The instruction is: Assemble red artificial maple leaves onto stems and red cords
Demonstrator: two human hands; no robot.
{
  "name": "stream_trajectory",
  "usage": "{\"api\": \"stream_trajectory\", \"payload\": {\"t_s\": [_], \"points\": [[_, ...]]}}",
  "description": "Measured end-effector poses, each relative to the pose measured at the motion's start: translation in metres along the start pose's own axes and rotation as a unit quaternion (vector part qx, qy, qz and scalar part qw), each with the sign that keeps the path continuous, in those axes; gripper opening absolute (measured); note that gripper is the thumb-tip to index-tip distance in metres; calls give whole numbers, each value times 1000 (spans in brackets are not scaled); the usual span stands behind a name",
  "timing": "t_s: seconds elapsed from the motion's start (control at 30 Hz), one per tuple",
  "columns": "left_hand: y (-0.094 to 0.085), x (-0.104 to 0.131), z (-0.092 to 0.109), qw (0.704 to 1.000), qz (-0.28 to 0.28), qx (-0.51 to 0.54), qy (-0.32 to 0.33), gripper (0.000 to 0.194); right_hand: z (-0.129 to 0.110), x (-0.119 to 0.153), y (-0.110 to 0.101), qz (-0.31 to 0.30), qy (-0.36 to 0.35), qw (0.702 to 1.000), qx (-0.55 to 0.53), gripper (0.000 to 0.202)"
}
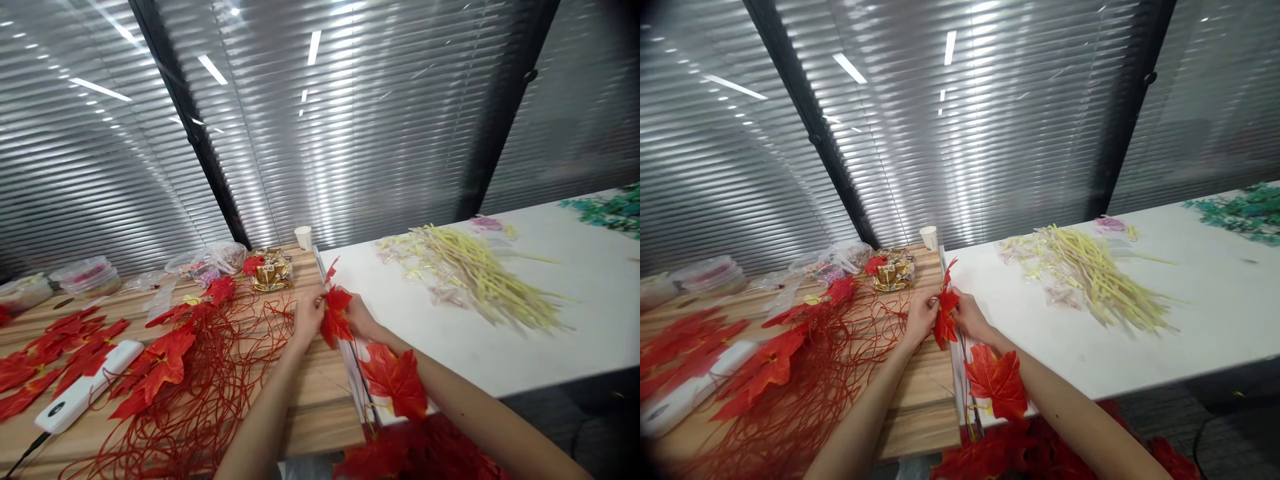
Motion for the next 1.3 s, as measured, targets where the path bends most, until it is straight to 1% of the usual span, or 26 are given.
{"api": "stream_trajectory", "payload": {"t_s": [0.2, 0.37, 0.63, 1.3], "points": [[2, 0, -3, 1000, -9, -9, -9, 31, 9, 1, 5, -22, 10, 1000, 13, 5], [3, -1, -3, 1000, -7, -5, -3, 32, 11, 1, 5, -24, 8, 999, 26, 7], [5, 0, -6, 1000, -18, -14, -17, 32, 17, 1, 6, -26, 15, 999, 41, 8], [6, 0, -3, 999, -28, -18, -10, 30, 12, 0, 6, -35, 16, 998, 53, 12]]}}
Point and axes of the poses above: each hand's wrist, its own x-axis away from the middle knuckle, its own y-axis out of the palm, z = x × y, the point moved 10 cm from there along -x, towards the middle knuckle, and after that the axes turned 5 degrees about -x, right-handed, at the moved point
